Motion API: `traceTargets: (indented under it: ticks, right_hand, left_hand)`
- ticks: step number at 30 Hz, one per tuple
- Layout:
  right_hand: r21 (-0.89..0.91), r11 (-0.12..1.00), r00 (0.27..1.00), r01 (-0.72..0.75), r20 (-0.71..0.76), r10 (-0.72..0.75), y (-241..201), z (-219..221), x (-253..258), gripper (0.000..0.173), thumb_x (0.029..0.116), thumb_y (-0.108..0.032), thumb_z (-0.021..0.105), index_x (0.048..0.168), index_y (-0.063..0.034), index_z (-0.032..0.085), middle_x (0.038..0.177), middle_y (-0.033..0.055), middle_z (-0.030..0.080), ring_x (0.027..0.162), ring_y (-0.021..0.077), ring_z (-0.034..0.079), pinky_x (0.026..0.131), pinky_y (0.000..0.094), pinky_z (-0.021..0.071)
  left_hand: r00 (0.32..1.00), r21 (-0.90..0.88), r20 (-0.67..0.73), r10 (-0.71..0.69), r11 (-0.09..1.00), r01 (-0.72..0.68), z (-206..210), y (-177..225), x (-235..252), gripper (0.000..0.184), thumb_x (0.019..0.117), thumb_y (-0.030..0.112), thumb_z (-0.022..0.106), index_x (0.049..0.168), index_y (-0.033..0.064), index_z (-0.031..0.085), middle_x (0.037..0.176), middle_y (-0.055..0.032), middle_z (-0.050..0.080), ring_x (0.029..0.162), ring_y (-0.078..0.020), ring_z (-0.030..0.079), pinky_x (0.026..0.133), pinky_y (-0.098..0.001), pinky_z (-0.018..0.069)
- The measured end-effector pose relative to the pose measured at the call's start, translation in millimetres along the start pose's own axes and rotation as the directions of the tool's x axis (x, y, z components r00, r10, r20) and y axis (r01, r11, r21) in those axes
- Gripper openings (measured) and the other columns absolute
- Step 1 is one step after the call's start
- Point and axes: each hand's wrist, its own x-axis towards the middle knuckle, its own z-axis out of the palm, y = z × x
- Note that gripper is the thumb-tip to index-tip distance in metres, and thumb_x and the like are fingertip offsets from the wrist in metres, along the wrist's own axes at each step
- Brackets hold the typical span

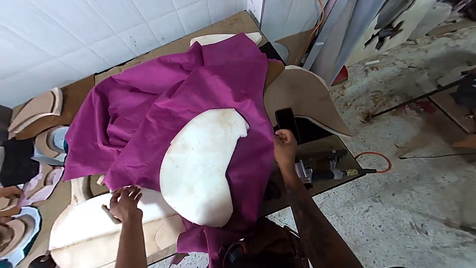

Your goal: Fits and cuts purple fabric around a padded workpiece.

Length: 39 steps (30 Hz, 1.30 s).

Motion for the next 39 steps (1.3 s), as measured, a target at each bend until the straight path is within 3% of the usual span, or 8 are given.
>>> traceTargets:
  ticks: [6, 9, 16, 20, 25, 30, 36, 39]
  right_hand:
    - [0.115, 0.98, 0.901, -0.164, 0.421, 0.102, -37.7, 70.7, 33.2, 0.053, 0.0964, -0.046, 0.068, 0.136, -0.0134, 0.059, 0.126, 0.0094, 0.067, 0.105, 0.0242, 0.071, 0.082, 0.0492, 0.0636]
    - [0.176, 0.928, 0.807, -0.329, 0.563, 0.179, -42.8, 105.4, 28.5, 0.063, 0.0961, -0.042, 0.07, 0.148, -0.0157, 0.046, 0.133, 0.0142, 0.062, 0.107, 0.0311, 0.069, 0.078, 0.0548, 0.0634]
    - [0.187, 0.952, 0.85, -0.242, 0.513, 0.115, -61.8, 95.8, 39.9, 0.06, 0.0934, -0.03, 0.075, 0.145, -0.0142, 0.049, 0.13, 0.0136, 0.064, 0.106, 0.03, 0.071, 0.08, 0.0546, 0.0645]
    - [0.191, 0.943, 0.836, -0.273, 0.532, 0.134, -40.8, 106.3, 49.9, 0.059, 0.0928, -0.028, 0.076, 0.145, -0.0148, 0.05, 0.131, 0.0137, 0.064, 0.108, 0.0315, 0.07, 0.08, 0.056, 0.0643]
    - [0.087, 0.986, 0.904, -0.145, 0.417, 0.096, -50.4, 54.8, 16.3, 0.074, 0.0914, -0.037, 0.077, 0.152, -0.0133, 0.041, 0.13, 0.0132, 0.065, 0.109, 0.0271, 0.07, 0.085, 0.0492, 0.0631]
    - [0.011, 0.985, 0.928, -0.17, 0.337, 0.157, -2.3, -29.5, -104.3, 0.054, 0.0968, -0.039, 0.069, 0.141, -0.0131, 0.053, 0.127, 0.0095, 0.065, 0.105, 0.0251, 0.069, 0.083, 0.0485, 0.0618]
    - [0.116, 0.824, 0.763, -0.554, 0.466, 0.448, 20.1, -37.9, -228.2, 0.059, 0.0966, -0.039, 0.07, 0.148, -0.0183, 0.048, 0.128, 0.013, 0.066, 0.1, 0.0292, 0.07, 0.079, 0.0505, 0.0616]
    - [0.136, 0.864, 0.763, -0.485, 0.548, 0.343, 16.4, -36.3, -252.0, 0.036, 0.097, -0.032, 0.071, 0.126, -0.0128, 0.065, 0.093, 0.0074, 0.07, 0.073, 0.016, 0.063, 0.062, 0.033, 0.0538]
  left_hand:
    - [0.959, 0.15, 0.283, 0.029, 0.986, -0.074, 15.8, -19.8, -109.8, 0.039, 0.1045, 0.031, 0.059, 0.128, 0.0007, 0.064, 0.12, -0.0171, 0.069, 0.107, -0.0282, 0.069, 0.09, -0.0524, 0.0589]
    - [0.956, 0.163, 0.282, -0.075, 0.986, 0.029, 13.8, -24.3, -118.8, 0.048, 0.1012, 0.037, 0.064, 0.136, 0.0049, 0.059, 0.13, -0.0164, 0.065, 0.115, -0.03, 0.064, 0.094, -0.0557, 0.055]
    - [0.945, -0.009, 0.316, -0.078, 0.996, 0.085, 9.9, -4.2, -133.6, 0.047, 0.0948, 0.027, 0.07, 0.135, 0.0061, 0.058, 0.12, -0.0145, 0.07, 0.103, -0.0283, 0.07, 0.084, -0.0508, 0.0608]
    - [0.93, -0.089, 0.35, -0.109, 0.985, 0.149, 4.7, -33.4, -138.6, 0.047, 0.0982, 0.028, 0.066, 0.139, 0.0091, 0.056, 0.127, -0.0133, 0.068, 0.112, -0.0295, 0.068, 0.091, -0.0513, 0.059]
    - [0.928, 0.246, 0.372, -0.026, 0.967, -0.071, -44.0, -63.1, -173.0, 0.043, 0.0998, 0.029, 0.064, 0.137, 0.0094, 0.058, 0.122, -0.0092, 0.071, 0.107, -0.0224, 0.07, 0.091, -0.0486, 0.0602]
    - [0.744, 0.605, 0.627, -0.231, 0.746, -0.278, -94.7, -76.0, -222.6, 0.071, 0.0832, 0.047, 0.082, 0.143, 0.0176, 0.056, 0.115, -0.005, 0.074, 0.099, -0.0226, 0.073, 0.09, -0.0541, 0.0602]
    - [0.522, 0.582, 0.79, -0.321, 0.659, -0.475, -135.5, -115.5, -216.7, 0.026, 0.0892, 0.029, 0.073, 0.112, 0.0166, 0.074, 0.101, -0.0029, 0.075, 0.094, -0.0188, 0.072, 0.089, -0.0504, 0.0597]
    - [0.429, 0.443, 0.875, -0.222, 0.725, -0.527, -164.0, -116.8, -210.2, 0.018, 0.0874, 0.024, 0.073, 0.103, 0.0157, 0.075, 0.1, -0.0016, 0.073, 0.092, -0.0169, 0.07, 0.087, -0.0468, 0.0598]
